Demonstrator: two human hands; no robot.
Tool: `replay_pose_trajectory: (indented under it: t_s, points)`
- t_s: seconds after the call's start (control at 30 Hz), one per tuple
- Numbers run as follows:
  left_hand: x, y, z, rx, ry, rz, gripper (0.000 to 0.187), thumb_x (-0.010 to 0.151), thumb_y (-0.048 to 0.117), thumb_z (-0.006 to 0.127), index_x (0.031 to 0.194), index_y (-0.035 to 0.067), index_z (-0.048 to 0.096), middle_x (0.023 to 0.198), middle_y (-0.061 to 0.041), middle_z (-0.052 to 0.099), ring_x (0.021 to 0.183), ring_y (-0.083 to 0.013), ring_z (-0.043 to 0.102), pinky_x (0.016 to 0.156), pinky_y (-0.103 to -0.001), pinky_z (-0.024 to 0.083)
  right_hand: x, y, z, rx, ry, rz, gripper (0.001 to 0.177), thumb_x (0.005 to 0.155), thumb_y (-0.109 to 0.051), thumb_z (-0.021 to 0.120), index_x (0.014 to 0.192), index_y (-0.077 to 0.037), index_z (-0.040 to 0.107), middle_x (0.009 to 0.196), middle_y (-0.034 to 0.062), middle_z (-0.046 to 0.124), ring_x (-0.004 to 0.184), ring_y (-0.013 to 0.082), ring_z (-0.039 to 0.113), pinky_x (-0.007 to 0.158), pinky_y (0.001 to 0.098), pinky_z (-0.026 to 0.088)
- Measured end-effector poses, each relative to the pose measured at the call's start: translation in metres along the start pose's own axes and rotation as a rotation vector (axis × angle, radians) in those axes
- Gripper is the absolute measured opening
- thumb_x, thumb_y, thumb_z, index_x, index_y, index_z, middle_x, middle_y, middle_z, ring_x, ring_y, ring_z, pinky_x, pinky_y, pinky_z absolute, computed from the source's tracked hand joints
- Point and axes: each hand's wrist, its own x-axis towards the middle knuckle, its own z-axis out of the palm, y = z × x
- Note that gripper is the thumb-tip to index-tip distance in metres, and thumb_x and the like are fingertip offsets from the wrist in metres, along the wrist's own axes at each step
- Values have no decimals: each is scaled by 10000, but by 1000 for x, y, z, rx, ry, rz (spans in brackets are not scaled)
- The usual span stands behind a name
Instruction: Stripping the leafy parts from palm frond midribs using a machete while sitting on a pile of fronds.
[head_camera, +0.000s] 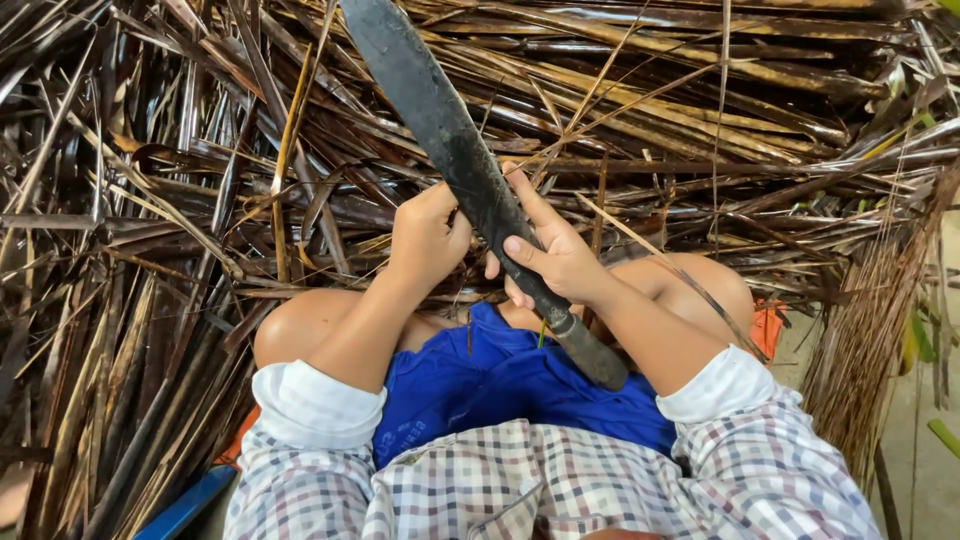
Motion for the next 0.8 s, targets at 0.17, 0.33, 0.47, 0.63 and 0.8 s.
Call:
replay_pose_trajectory:
  t_s: [0.17, 0.33, 0.47, 0.63, 0.8]
  points:
    - [5, 9, -3, 3, -17, -13, 221, 915, -97, 541, 866, 34, 712, 688, -86, 653, 663, -307, 677, 663, -341, 574, -1, -2, 1, 9, 23, -21, 776, 1072, -22, 473, 1670, -232, 25, 954, 325, 714, 527, 300, 722, 409, 292, 625]
    - [4, 9, -6, 66, -33, 3, 181, 911, -86, 570, 861, 38, 692, 698, -92, 648, 693, -331, 688, 652, -359, 571, 0, -5, 2, 22, 52, -27, 761, 1067, -31, 493, 1671, -206, 64, 930, 324, 716, 510, 296, 715, 391, 298, 612]
    - [14, 22, -11, 195, 0, 70, 91, 975, 24, 632, 910, 49, 691, 695, -109, 649, 690, -335, 695, 639, -380, 579, 2, -9, -10, 21, 91, -33, 778, 1069, -49, 507, 1668, -227, 43, 931, 310, 711, 510, 298, 708, 370, 300, 598]
    - [14, 18, -7, 246, 6, 83, 73, 1012, 140, 671, 976, 108, 726, 688, -58, 676, 684, -292, 716, 641, -359, 591, 1, -11, -17, -6, 85, -40, 770, 1082, -64, 497, 1674, -245, 39, 935, 304, 715, 521, 301, 712, 389, 295, 605]
    - [11, 15, -8, 243, 27, 73, 87, 1025, 158, 653, 982, 103, 704, 685, -78, 664, 687, -324, 708, 628, -381, 584, 0, -12, -13, -14, 45, -24, 801, 1090, -81, 492, 1669, -266, -30, 942, 299, 725, 522, 294, 718, 391, 284, 607]
